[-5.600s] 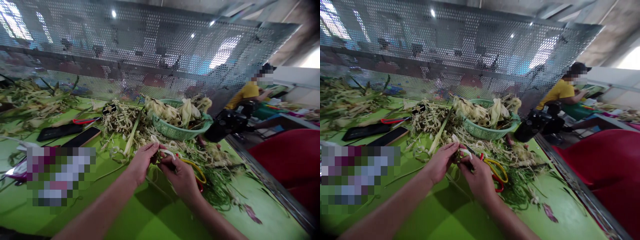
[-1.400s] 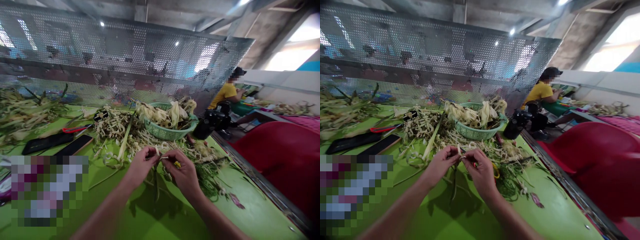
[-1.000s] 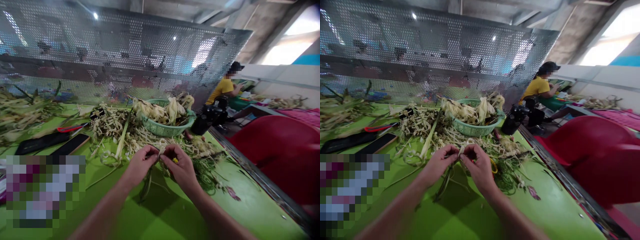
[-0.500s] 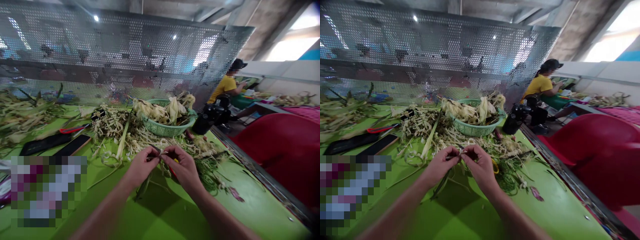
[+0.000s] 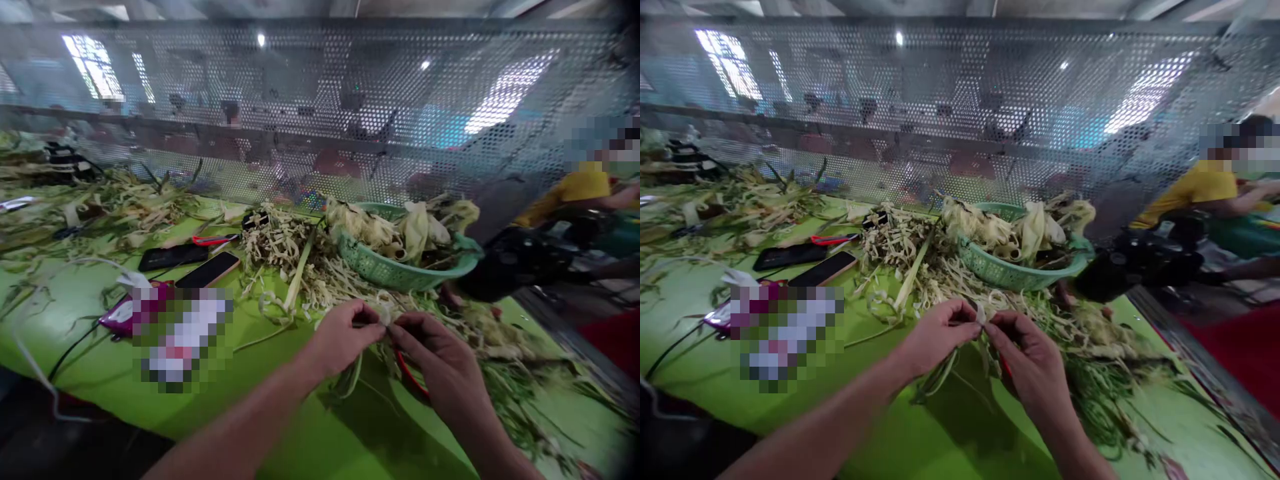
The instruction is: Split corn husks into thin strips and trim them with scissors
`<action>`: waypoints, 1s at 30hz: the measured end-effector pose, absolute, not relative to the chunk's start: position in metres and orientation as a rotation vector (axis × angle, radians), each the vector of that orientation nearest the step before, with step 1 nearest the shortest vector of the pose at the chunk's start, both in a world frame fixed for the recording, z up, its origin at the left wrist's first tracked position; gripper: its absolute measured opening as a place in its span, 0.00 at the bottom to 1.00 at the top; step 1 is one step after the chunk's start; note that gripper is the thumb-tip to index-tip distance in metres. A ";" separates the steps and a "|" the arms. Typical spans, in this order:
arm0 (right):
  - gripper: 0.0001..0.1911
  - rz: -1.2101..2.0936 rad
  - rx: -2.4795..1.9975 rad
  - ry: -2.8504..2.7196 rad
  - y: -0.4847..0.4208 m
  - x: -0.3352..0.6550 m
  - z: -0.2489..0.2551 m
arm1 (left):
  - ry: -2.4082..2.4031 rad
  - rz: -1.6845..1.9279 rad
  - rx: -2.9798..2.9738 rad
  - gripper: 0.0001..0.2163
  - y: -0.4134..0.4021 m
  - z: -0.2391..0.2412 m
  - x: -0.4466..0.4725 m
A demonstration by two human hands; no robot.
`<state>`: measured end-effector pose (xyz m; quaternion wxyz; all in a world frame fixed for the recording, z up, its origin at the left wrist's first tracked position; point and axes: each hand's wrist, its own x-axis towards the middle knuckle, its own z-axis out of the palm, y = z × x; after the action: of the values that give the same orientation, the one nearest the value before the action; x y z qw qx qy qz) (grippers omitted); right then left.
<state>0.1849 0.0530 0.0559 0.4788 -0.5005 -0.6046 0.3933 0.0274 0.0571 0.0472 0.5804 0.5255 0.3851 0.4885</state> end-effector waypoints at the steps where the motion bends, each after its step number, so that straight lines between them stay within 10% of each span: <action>1: 0.14 0.964 -1.234 -1.476 0.053 0.185 0.056 | 0.899 1.135 1.229 0.03 0.057 0.047 0.028; 30: 0.12 1.299 -1.115 -1.220 0.051 0.183 0.052 | 0.780 1.101 1.221 0.09 0.053 0.049 0.029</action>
<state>0.1831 0.0507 0.0523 0.4967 -0.4604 -0.5038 0.5362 0.0295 0.0532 0.0486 0.6138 0.5296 0.3386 0.4776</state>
